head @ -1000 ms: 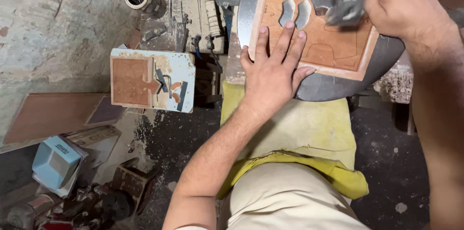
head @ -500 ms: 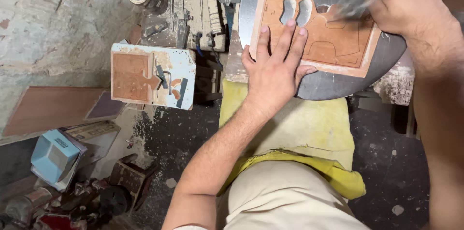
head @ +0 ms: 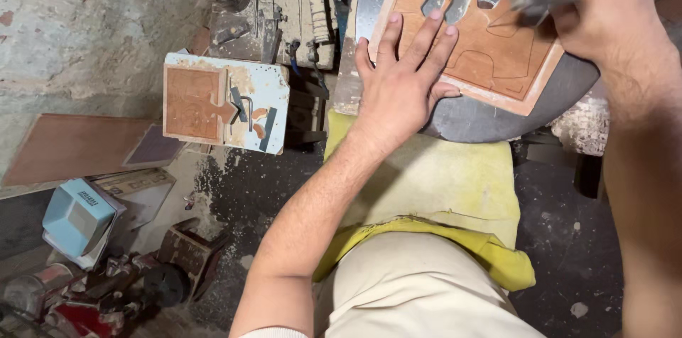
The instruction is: The person cuts shaped pieces out of a wooden board on a scroll saw, guiding the board by hand along drawn pattern lines. They rotate and reposition the board repeatedly to follow curved cut lines, and briefly reach up to the saw mechanism before resuming cutting.
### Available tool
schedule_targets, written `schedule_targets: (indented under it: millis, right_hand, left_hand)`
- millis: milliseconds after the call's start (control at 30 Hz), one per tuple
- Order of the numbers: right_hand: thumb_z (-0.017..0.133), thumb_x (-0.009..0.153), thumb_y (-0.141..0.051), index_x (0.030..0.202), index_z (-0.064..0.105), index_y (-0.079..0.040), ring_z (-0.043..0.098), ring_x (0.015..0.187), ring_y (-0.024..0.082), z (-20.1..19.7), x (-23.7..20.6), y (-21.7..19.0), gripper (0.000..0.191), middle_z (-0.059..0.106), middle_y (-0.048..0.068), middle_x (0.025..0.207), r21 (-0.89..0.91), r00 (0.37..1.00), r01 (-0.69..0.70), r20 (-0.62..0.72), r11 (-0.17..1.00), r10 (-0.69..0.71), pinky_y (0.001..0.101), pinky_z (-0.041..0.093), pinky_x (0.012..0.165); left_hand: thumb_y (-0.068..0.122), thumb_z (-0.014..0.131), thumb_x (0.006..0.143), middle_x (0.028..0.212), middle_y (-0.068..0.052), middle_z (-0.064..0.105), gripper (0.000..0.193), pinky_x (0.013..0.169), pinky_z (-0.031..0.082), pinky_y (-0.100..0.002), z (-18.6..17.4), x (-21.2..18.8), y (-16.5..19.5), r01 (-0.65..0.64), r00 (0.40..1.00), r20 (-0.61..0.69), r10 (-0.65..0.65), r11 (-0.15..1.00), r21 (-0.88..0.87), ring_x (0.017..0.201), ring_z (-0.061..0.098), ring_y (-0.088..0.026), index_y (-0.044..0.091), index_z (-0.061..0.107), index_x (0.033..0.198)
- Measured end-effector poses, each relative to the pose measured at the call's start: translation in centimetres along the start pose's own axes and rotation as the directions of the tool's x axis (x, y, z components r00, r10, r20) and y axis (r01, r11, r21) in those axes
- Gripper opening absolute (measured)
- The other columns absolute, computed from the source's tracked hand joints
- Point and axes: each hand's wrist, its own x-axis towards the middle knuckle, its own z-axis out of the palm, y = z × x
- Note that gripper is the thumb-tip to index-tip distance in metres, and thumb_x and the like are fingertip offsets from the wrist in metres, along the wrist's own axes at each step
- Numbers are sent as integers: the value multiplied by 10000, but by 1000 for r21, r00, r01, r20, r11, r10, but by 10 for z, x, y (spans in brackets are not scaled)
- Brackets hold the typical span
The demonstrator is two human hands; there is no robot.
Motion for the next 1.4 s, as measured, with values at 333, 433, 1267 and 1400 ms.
schedule_targets:
  millis: [333,433,1267,1400]
  right_hand:
    - [525,946,8,1363,626,-65,560,1240,307,20,-33,14,435,628,112,1250,-137,989,-143,1,980,145,419,359,1163]
    - [500,904,39,1394,611,-64,520,1321,336,21,-37,3,513,590,131,1360,-110,987,-157,-52,981,152,464,338,1208]
    - [702,983,-193,1294,628,-16,493,1414,388,-3,2,22,365,554,227,1464,-5,977,-114,180,993,113,527,320,1280]
    - [702,998,-162,1341,650,-60,463,1473,351,8,-7,19,362,557,169,1494,21,967,-181,185,983,175,522,284,1358]
  left_hand:
    - [559,714,883,1693,73,269,790,1208,126,-810,-8,10,-13,-49,997,61,50,998,-26,1589,175,-358,342,409,1579]
    - [555,709,890,1688,81,264,784,1195,87,-818,-14,18,-17,-75,992,98,76,997,-13,1589,152,-337,352,404,1582]
    - [414,750,853,1683,86,204,668,1191,-34,-775,-49,78,-39,-144,932,340,125,989,31,1570,79,-304,519,500,1463]
    - [389,756,865,1699,34,170,668,1189,-5,-773,-45,69,-42,-70,955,286,72,997,-17,1579,76,-341,504,512,1476]
